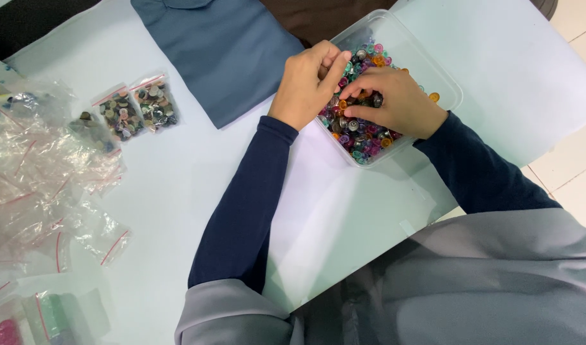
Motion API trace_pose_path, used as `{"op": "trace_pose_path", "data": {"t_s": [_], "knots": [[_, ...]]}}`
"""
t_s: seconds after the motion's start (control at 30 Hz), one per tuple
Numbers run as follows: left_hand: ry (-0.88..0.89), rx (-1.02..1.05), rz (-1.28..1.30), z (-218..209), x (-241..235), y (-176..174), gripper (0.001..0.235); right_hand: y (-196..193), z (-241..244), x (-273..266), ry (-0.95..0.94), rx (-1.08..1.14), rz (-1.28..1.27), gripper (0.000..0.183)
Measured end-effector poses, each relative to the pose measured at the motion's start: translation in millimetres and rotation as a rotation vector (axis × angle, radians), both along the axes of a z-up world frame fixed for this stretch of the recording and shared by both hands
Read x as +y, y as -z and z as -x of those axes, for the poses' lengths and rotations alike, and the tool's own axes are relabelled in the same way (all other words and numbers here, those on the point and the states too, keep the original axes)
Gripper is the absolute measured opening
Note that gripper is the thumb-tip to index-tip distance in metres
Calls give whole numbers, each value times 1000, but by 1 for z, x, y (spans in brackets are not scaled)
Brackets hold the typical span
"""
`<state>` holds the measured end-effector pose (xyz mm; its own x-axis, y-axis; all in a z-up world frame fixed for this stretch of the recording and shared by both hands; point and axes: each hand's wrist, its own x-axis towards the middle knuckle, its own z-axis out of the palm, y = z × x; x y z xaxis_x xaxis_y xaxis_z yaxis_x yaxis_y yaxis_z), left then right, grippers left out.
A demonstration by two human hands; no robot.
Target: Sort small colored buttons from a container and place them into plastic bags
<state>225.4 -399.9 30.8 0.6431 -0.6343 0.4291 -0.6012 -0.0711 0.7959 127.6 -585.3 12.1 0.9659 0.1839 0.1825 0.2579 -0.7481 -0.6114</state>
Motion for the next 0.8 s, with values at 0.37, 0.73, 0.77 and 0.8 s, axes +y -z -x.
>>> {"op": "trace_pose_path", "data": {"t_s": [0.37, 0.73, 0.77, 0.8], "knots": [[-77, 6, -60, 5, -1, -3, 35, -9, 6, 3, 133, -9, -165, 23], [-249, -459, -343, 19, -17, 36, 26, -4, 3, -1, 163, -61, -161, 31], [-269, -505, -405, 18, -18, 39, 34, -1, 2, -3, 187, -37, -149, 38], [-289, -551, -466, 18, -19, 43, 46, 3, 2, -5, 211, -13, -138, 46]]}}
